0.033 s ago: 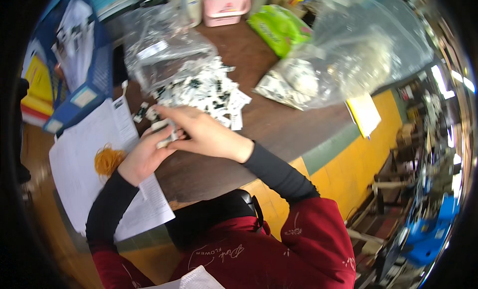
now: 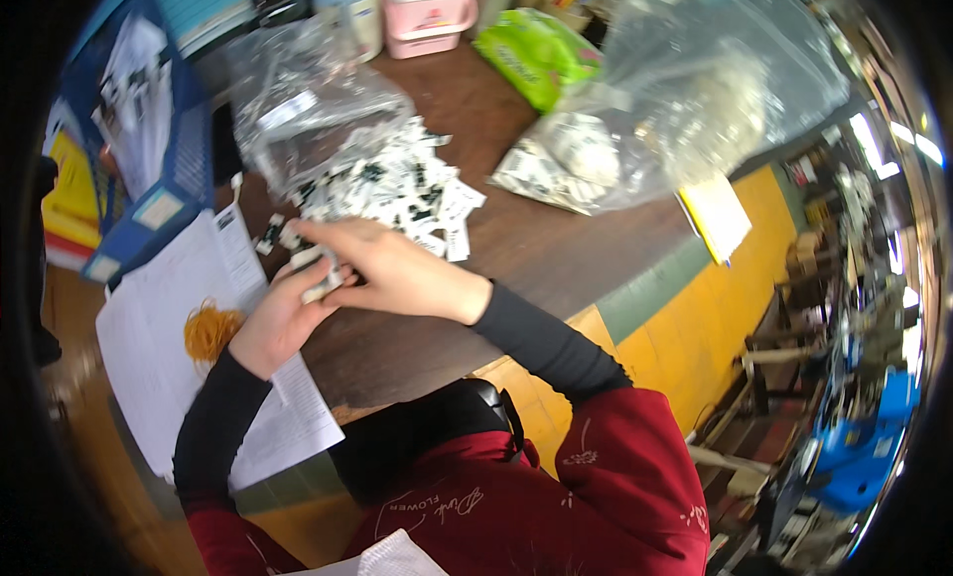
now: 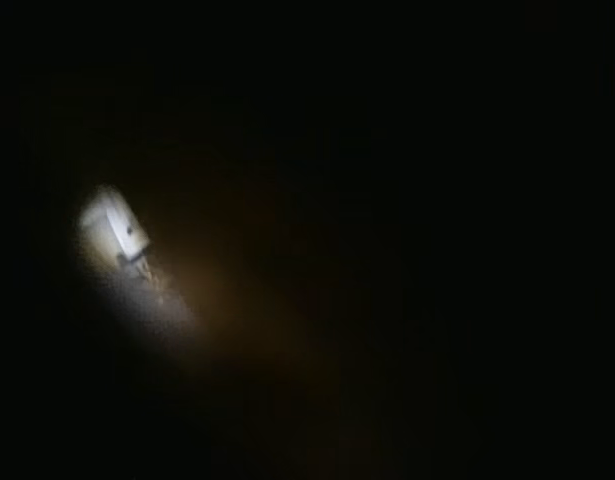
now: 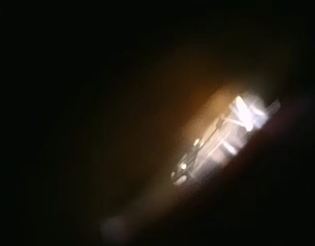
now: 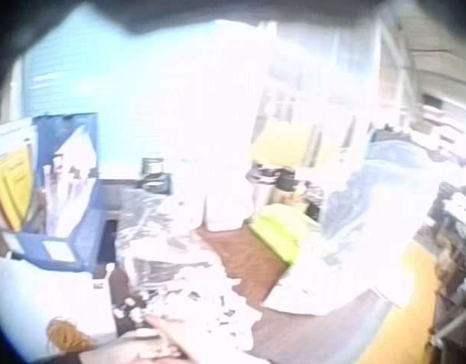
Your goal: The person sits at a table and sorts small white tags with green text into neat stacks. They repeatedly pick up tags from a pile, align them, and place them into growing stacks. A notebook and rubber bands are visible on the table.
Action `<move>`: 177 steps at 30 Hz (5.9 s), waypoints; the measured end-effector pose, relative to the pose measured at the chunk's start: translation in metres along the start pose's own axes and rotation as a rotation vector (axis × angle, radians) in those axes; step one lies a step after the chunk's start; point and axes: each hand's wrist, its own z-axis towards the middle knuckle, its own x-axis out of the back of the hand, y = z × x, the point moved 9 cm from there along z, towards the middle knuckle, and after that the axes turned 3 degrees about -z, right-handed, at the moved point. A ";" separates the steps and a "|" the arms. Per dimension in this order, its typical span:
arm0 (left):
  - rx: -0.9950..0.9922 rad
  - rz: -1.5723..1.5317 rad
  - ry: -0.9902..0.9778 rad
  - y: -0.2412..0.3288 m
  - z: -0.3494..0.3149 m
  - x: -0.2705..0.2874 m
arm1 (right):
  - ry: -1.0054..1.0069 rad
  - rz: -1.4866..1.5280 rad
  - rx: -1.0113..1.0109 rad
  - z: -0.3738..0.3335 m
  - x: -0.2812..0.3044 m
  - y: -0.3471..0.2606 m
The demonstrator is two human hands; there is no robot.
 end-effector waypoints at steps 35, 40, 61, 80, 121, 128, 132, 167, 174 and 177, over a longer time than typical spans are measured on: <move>0.296 0.276 -0.353 -0.044 0.000 -0.022 | -0.377 0.086 -0.045 -0.018 0.000 -0.005; 0.168 0.310 -0.503 -0.048 0.017 -0.037 | -0.348 0.078 -0.235 -0.025 -0.007 0.020; 0.164 0.448 -0.508 -0.048 0.012 -0.047 | -0.256 0.163 -0.300 0.022 -0.085 0.048; 0.112 -0.098 -0.623 0.005 0.034 -0.045 | -0.381 0.182 -0.349 0.171 -0.168 0.116; 0.177 0.188 -0.477 0.011 -0.018 -0.043 | 0.150 0.030 -1.262 -0.378 -0.103 0.257; 0.088 0.413 -0.294 0.027 -0.018 -0.043 | -0.299 -0.036 -0.778 -0.366 -0.108 0.156; 0.048 0.647 -0.158 0.027 -0.026 -0.043 | -0.736 0.092 -0.485 -0.291 -0.049 0.022; -0.266 1.274 0.065 -0.042 -0.063 -0.077 | -0.038 -0.051 -0.119 -0.096 -0.010 -0.029; -0.330 1.359 0.085 -0.039 -0.074 -0.086 | -0.021 -0.189 -0.102 -0.096 0.000 -0.033; -0.476 1.528 0.151 -0.036 -0.081 -0.090 | -0.025 -0.231 -0.127 -0.096 0.001 -0.032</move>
